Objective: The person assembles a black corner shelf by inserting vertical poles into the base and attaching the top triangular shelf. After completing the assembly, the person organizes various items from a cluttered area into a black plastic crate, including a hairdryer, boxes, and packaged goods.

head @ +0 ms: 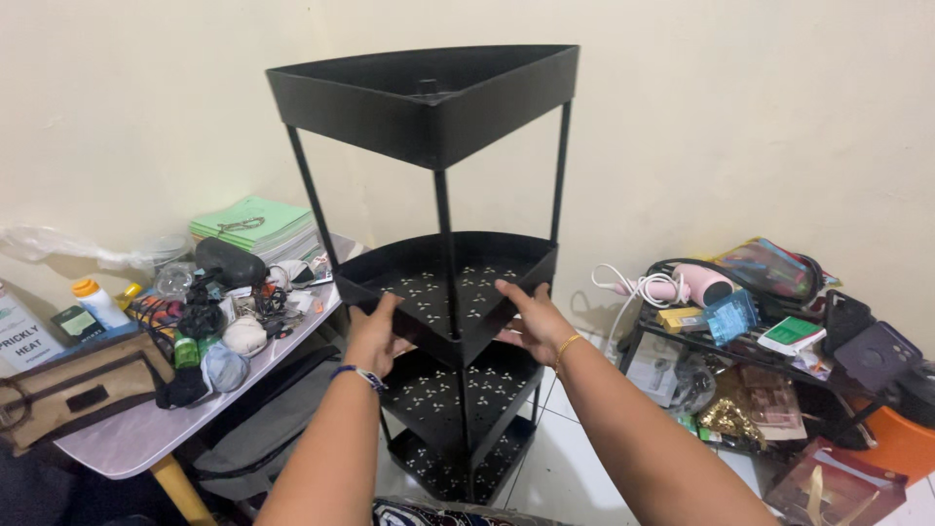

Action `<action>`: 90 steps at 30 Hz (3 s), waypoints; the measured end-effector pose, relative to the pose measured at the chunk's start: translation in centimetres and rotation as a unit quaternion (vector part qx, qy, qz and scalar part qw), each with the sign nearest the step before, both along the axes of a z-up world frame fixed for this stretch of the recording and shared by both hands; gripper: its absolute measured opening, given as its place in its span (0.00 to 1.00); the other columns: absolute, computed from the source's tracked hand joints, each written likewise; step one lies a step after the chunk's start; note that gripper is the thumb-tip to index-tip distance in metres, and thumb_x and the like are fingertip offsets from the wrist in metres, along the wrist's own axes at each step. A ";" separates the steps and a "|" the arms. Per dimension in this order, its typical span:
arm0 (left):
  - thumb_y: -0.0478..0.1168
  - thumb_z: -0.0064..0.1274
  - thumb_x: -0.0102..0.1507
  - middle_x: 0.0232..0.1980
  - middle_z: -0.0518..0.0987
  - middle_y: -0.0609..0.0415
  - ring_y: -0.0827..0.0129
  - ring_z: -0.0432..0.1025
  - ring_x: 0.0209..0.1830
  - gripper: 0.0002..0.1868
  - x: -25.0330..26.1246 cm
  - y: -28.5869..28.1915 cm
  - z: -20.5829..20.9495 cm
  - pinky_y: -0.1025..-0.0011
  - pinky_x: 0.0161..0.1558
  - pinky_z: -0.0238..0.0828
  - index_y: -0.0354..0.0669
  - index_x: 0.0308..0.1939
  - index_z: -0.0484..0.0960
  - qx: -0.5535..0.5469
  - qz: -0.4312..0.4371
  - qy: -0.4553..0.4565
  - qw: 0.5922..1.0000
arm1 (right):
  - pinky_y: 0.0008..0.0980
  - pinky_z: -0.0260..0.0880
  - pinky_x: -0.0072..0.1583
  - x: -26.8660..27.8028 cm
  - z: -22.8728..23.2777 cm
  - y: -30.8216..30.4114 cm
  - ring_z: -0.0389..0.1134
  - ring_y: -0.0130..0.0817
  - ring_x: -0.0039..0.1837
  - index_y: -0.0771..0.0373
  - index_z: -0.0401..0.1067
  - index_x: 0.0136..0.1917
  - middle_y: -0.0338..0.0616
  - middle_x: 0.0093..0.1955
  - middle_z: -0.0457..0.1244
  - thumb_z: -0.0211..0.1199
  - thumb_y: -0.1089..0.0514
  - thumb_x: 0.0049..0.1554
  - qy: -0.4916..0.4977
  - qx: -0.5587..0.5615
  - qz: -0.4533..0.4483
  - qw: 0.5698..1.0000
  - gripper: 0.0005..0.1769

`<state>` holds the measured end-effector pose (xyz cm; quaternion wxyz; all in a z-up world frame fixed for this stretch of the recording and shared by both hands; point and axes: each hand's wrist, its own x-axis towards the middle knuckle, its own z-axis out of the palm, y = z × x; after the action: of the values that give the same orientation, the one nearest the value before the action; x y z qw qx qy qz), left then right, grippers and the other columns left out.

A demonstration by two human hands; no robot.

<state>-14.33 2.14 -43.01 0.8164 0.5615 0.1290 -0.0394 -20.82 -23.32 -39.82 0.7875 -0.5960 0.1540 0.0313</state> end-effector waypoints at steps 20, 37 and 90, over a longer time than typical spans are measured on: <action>0.44 0.60 0.60 0.60 0.76 0.40 0.52 0.80 0.49 0.46 -4.3 -2.4 -0.2 0.47 0.45 0.82 0.45 0.77 0.53 -0.214 -0.068 -0.045 0.974 | 0.35 0.77 0.51 -1.9 0.5 4.2 0.71 0.38 0.50 0.50 0.60 0.68 0.42 0.59 0.64 0.66 0.39 0.52 0.026 0.000 0.074 0.997 0.34; 0.47 0.57 0.59 0.70 0.67 0.48 0.51 0.69 0.63 0.57 6.0 -14.7 -2.1 0.37 0.50 0.74 0.59 0.79 0.30 -0.204 -0.128 -0.047 0.969 | 0.28 0.78 0.46 6.1 -1.2 -7.5 0.65 0.31 0.41 0.61 0.68 0.56 0.44 0.48 0.62 0.66 0.47 0.54 -0.025 0.048 -0.051 0.997 0.22; 0.60 0.58 0.57 0.75 0.60 0.41 0.39 0.73 0.62 0.62 18.7 -21.6 2.4 0.46 0.57 0.76 0.68 0.79 0.25 -0.092 -0.155 -0.036 0.983 | 0.25 0.74 0.58 22.0 -0.9 -15.1 0.65 0.30 0.56 0.59 0.68 0.62 0.42 0.58 0.64 0.63 0.43 0.57 -0.072 0.058 -0.061 0.994 0.26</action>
<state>4.41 -19.44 -40.58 0.8530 0.4978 0.0064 -0.1566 1.19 -38.43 -40.67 0.8303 -0.5394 0.1310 -0.0508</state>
